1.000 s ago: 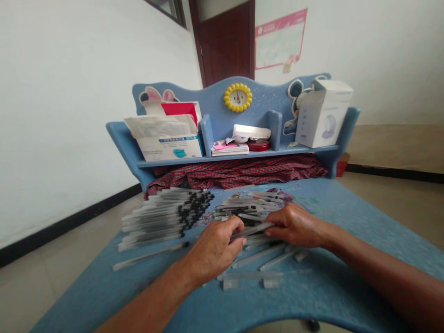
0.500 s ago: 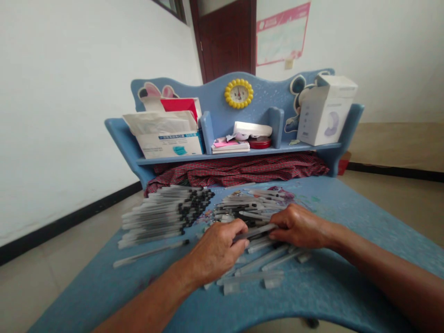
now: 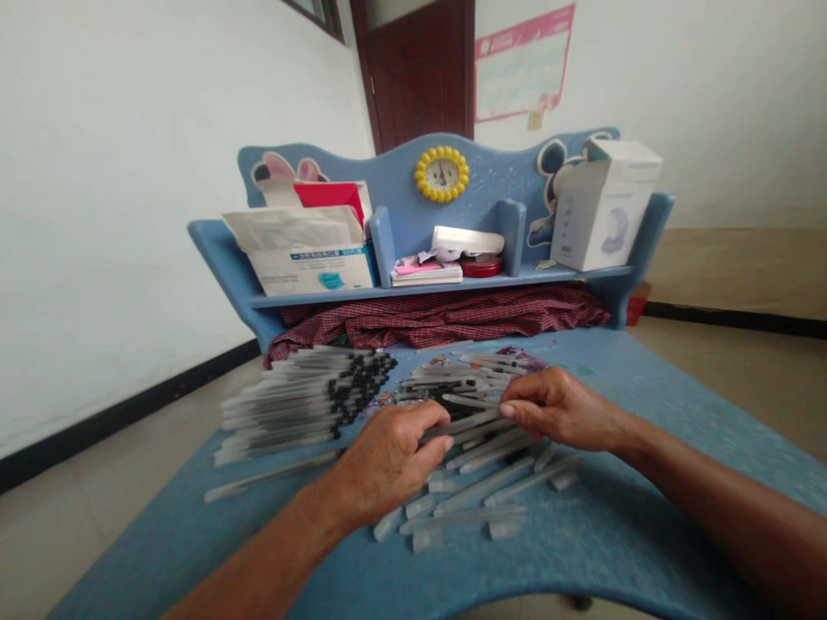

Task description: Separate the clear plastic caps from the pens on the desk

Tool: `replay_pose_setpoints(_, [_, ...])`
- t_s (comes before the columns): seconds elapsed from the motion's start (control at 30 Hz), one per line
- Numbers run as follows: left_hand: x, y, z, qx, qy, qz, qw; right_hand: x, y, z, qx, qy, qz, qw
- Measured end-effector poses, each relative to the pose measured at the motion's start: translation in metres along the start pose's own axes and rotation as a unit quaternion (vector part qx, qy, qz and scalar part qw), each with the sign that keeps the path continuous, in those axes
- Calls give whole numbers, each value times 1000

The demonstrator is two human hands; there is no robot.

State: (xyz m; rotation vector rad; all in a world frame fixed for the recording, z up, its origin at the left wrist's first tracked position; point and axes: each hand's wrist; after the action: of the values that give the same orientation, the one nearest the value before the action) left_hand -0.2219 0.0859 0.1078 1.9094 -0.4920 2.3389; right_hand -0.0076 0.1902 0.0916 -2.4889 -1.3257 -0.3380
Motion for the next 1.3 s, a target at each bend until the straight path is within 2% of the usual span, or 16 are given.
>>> replay_pose_setpoints(0.2, [12,-1,-10,-14,16,-25,999,4,-1,0,-50,-21,43,998])
replay_pose_setpoints(0.37, [39,1,-43,58,20,-67,996,23,-1,4,-42,-56,125,990])
replay_pose_setpoints(0.47, [49,5,-65,85,37,-89,992,29,-1,7,-46,-51,143,987])
replay_pose_setpoints(0.57, [51,7,-74,125,2,-44,991,26,-1,8,-64,-46,119,990])
replay_pose_setpoints(0.67, [47,3,-67,144,-31,15,989,18,-2,7,-74,-35,61,995])
replay_pose_setpoints(0.8, [36,-3,-42,115,-23,2,993,8,-4,5,-55,48,19,997])
replay_pose_setpoints(0.93, [24,-2,-22,56,-11,-22,998,8,-4,2,-6,128,72,989])
replay_pose_setpoints(1.0, [19,0,-16,17,-7,-23,1000,10,-3,1,23,129,99,986])
replay_pose_setpoints(1.07, [14,2,-9,-23,-8,-14,1000,8,-1,-2,48,122,100,986])
replay_pose_setpoints(1.17, [7,4,0,-68,-9,-4,998,-2,1,-6,72,126,48,988])
replay_pose_setpoints(1.3, [5,5,3,-99,-3,1,995,-13,2,-15,103,186,-23,977])
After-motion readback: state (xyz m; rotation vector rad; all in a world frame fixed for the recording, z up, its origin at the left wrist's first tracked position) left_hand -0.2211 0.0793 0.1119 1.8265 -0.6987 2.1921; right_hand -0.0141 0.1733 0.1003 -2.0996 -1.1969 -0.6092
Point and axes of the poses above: each hand's wrist, its own y-axis away from the middle knuckle, its own x-axis out of the back of the hand, z = x × y, and after that the axes turned 12 degrees about -y, right-handed
